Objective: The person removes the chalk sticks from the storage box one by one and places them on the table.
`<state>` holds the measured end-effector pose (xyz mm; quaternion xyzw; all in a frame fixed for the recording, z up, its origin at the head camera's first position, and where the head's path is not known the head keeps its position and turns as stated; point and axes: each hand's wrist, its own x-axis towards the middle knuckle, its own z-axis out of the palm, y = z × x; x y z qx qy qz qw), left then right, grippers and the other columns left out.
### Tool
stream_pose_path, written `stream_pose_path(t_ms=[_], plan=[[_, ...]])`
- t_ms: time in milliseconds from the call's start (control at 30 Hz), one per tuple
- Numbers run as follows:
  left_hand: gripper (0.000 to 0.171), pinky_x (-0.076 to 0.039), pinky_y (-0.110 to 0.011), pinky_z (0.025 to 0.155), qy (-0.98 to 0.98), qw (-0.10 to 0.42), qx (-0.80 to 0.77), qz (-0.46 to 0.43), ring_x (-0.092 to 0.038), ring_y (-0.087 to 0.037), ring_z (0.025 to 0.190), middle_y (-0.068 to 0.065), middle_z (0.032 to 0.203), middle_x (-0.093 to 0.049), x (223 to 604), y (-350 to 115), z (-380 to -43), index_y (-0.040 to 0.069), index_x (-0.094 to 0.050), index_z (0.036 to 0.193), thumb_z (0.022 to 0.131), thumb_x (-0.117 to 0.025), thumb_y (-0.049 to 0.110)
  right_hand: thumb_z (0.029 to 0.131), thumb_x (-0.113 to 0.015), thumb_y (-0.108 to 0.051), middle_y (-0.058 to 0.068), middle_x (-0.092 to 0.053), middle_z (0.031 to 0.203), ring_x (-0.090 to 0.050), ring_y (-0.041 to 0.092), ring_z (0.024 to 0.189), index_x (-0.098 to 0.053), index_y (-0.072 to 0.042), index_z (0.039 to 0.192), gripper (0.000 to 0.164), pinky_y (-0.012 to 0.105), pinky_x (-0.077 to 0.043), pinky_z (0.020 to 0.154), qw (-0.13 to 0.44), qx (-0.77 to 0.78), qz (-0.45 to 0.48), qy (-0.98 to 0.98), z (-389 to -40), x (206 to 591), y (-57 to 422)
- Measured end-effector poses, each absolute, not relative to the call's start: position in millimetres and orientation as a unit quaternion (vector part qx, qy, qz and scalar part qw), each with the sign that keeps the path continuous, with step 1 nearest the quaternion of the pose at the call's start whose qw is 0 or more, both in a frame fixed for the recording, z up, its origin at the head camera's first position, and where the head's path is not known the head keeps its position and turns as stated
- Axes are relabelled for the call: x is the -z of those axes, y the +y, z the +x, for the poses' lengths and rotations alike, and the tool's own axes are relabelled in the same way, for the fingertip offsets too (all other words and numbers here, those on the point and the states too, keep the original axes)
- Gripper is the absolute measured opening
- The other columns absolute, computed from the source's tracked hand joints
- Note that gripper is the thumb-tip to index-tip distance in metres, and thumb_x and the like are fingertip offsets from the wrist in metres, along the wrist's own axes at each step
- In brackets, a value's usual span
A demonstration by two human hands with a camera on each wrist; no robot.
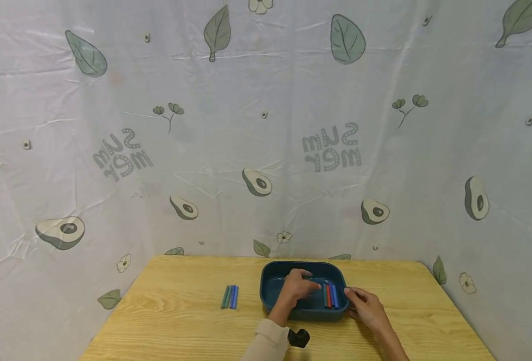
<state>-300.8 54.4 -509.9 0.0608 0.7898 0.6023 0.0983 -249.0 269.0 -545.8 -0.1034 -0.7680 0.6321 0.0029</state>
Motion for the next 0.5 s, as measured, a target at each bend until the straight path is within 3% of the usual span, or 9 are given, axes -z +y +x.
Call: stream_pose_path(t_ms=[200, 500], plan=[[0.039, -0.066, -0.038, 0.072, 0.808, 0.098, -0.579, 0.046, -0.079, -0.024, 0.08, -0.016, 0.109, -0.078, 519, 70, -301, -0.003, -0.073, 0.124, 0.088, -0.086, 0.005, 0.108, -0.066, -0.032, 0.028, -0.072, 0.133, -0.078, 0.024, 0.109, -0.061, 0.011, 0.144, 0.056, 0.036, -0.067, 0.081, 0.014, -0.626, -0.107, -0.773, -248, 546, 267], [0.031, -0.064, -0.035, 0.065, 0.825, 0.084, -0.557, 0.043, -0.076, -0.02, 0.071, -0.014, 0.1, -0.076, 526, 84, -306, -0.003, -0.075, 0.109, 0.081, -0.089, 0.0, 0.11, -0.063, -0.031, 0.029, -0.069, 0.138, -0.077, 0.028, 0.114, -0.06, 0.01, 0.145, 0.054, 0.039, -0.067, 0.085, 0.008, -0.636, -0.107, -0.764, -246, 543, 267]])
